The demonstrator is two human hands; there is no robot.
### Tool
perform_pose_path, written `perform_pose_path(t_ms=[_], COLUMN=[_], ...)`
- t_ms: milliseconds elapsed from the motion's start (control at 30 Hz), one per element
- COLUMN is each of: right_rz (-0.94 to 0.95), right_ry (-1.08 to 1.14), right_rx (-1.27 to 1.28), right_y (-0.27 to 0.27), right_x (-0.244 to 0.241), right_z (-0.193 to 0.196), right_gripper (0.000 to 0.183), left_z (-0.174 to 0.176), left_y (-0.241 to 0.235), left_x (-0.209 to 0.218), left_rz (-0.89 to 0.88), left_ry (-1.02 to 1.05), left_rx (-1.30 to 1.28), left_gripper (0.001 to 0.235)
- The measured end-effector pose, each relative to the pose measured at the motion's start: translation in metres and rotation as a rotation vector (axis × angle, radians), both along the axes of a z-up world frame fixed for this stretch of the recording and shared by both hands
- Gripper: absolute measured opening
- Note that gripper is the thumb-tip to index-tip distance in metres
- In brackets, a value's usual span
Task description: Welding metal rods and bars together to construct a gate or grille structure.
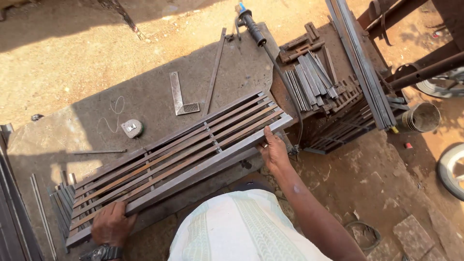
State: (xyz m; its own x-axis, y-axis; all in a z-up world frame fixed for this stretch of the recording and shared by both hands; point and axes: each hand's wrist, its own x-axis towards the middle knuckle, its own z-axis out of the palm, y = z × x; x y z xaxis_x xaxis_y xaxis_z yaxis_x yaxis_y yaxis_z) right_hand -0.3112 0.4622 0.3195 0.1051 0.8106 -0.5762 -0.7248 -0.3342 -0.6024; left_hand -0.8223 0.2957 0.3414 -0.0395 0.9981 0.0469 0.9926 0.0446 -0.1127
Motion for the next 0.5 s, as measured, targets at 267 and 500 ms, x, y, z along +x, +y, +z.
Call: perform_pose_path(t_ms=[267,500], right_rz=[0.203,0.13], right_ry=[0.165,0.424], right_rx=[0.219,0.012], right_y=[0.097,0.125], right_x=[0.029,0.019], right_z=[0.065,-0.035], right_gripper=[0.042,0.05], left_z=[0.165,0.17], left_y=[0.009,-0.024], left_x=[0.088,0.168], left_rz=[0.198,0.345], left_ry=[0.163,-0.014], left_rx=[0.091,0.069], left_gripper=[0.032,0.042])
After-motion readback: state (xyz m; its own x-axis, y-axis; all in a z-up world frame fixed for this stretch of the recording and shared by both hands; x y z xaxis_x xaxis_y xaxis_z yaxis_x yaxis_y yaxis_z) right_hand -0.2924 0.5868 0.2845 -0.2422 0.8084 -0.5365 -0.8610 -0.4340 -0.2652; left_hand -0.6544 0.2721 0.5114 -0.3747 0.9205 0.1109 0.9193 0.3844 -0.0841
